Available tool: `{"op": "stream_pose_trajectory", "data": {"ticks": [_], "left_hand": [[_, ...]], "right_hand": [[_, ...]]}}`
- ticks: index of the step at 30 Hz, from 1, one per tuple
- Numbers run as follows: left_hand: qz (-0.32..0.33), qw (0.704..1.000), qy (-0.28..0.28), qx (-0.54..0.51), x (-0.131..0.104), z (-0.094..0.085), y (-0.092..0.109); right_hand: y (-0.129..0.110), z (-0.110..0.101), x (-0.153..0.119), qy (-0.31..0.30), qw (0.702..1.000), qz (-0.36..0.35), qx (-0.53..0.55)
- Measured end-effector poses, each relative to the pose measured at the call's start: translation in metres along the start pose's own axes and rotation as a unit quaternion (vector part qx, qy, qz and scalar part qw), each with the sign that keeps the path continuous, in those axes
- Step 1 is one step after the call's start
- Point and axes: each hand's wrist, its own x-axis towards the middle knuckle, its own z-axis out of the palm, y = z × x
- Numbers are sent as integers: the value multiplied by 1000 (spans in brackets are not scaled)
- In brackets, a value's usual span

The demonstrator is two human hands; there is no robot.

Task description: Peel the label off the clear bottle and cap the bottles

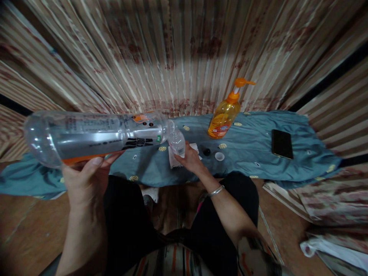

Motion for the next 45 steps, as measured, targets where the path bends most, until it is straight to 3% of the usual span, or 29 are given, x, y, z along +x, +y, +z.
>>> {"op": "stream_pose_trajectory", "data": {"ticks": [34, 45], "left_hand": [[7, 999, 27, 23, -1, 3, -5], [10, 1000, 8, 9, 8, 9, -8]], "right_hand": [[-1, 1, 0, 8, 1000, 2, -5], [-4, -2, -1, 5, 1000, 6, -4]]}}
